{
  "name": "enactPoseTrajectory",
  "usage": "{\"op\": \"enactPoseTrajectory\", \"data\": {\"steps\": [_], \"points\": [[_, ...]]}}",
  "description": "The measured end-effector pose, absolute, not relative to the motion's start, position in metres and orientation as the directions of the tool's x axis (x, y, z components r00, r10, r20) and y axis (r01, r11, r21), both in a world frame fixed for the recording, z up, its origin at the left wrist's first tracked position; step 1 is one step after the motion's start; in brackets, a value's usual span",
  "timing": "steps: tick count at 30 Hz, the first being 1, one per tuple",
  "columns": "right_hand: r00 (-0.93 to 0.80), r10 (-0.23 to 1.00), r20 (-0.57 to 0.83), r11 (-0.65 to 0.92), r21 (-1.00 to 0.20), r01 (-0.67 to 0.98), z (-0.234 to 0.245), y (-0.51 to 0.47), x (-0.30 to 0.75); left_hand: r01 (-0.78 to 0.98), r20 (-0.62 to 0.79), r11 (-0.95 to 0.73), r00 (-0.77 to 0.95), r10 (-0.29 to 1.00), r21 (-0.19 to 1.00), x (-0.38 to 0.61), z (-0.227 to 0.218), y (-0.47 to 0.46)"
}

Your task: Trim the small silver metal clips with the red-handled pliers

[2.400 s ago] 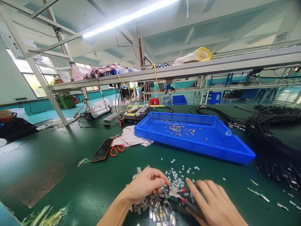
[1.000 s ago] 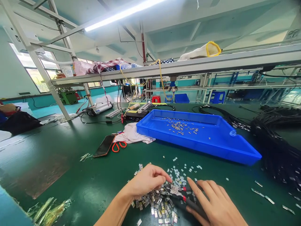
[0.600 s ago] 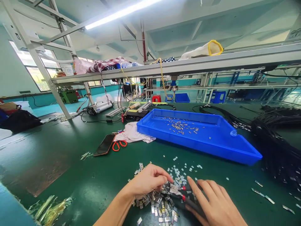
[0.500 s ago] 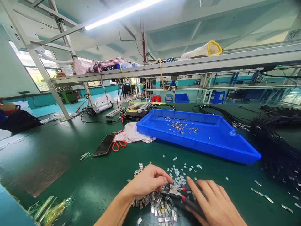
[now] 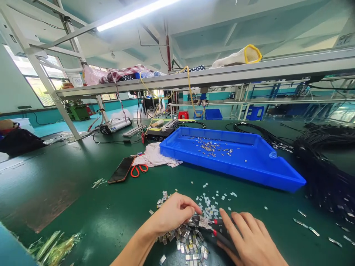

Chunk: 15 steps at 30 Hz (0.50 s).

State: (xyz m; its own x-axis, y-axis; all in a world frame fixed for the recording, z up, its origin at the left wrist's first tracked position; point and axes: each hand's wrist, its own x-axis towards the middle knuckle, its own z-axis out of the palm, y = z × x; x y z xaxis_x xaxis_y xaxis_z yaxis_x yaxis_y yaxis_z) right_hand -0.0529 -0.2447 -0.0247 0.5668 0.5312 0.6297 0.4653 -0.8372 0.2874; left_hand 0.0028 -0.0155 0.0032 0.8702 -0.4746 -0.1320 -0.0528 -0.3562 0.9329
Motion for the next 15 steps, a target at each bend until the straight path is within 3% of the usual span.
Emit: {"op": "enactPoseTrajectory", "data": {"steps": [11,15], "points": [[0.56,0.546,0.624,-0.831,0.314,0.46,-0.041,-0.244,-0.051,0.007,-0.138,-0.287,0.887,-0.44,0.958,0.001,0.001,-0.019],[0.584,0.548,0.599,-0.82,0.248,0.516,-0.035,-0.245,-0.05,0.038,-0.148,-0.241,0.877,-0.457,0.97,0.002,0.003,-0.018]]}}
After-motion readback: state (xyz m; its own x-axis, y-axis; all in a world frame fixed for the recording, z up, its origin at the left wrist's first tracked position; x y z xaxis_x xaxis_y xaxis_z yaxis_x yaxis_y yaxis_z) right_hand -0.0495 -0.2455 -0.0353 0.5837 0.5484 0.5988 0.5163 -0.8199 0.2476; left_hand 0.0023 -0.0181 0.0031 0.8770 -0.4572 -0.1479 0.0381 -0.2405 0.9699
